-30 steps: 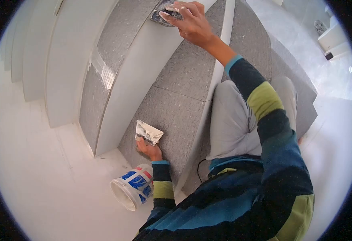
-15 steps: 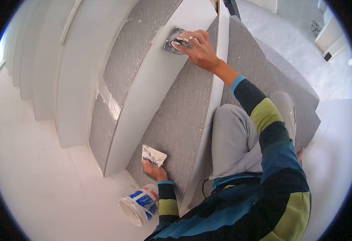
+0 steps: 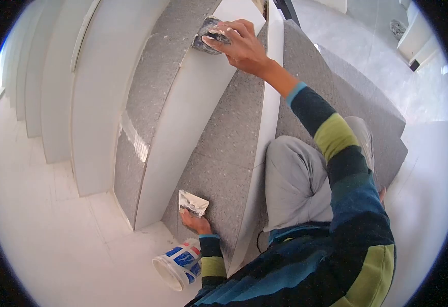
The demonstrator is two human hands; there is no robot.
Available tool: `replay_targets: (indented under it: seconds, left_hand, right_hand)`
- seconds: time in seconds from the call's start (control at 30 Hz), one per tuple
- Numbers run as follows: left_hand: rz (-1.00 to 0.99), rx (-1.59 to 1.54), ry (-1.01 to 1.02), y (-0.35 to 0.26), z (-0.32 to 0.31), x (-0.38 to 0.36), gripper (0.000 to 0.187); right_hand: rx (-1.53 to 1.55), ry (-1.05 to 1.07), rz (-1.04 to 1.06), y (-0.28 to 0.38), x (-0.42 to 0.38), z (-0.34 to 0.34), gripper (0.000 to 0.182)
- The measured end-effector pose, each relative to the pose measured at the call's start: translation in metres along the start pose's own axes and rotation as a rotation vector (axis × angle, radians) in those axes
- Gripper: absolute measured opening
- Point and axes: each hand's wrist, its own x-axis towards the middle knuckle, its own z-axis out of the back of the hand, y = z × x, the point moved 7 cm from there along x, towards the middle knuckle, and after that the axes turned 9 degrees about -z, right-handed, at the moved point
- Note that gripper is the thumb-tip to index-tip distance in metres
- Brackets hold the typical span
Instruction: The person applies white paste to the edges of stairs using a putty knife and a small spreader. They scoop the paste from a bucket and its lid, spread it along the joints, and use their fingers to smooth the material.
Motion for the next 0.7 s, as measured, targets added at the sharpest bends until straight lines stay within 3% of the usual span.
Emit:
replay_targets:
  seconds: [0.07, 0.23, 0.3, 0.4, 0.6, 0.7]
  left_hand:
    - [0.027, 0.041, -0.043, 0.024, 0.020, 0.004, 0.039]
    - [0.060, 0.019, -0.037, 0.014, 0.009, 0.003, 0.040]
    - [0.045, 0.042, -0.020, 0.010, 0.006, 0.000, 0.040]
    - [0.007, 0.039, -0.056, -0.006, -0.010, 0.003, 0.041]
    - [0.061, -0.013, -0.026, -0.001, -0.006, 0.001, 0.043]
    - [0.097, 0.198, -0.037, 0.014, 0.016, 0.004, 0.045]
  right_hand:
    - [-0.011, -0.004, 0.036, -0.009, -0.008, -0.015, 0.055]
    - [0.025, 0.083, 0.012, -0.022, -0.002, -0.001, 0.055]
    - [0.064, -0.004, -0.034, -0.030, 0.012, 0.003, 0.055]
    - [-0.060, 0.044, 0.077, -0.040, 0.002, -0.007, 0.053]
    - [-0.014, -0.002, 0.030, -0.055, 0.015, 0.007, 0.055]
    - [-0.106, -0.001, 0.050, -0.064, 0.011, -0.003, 0.055]
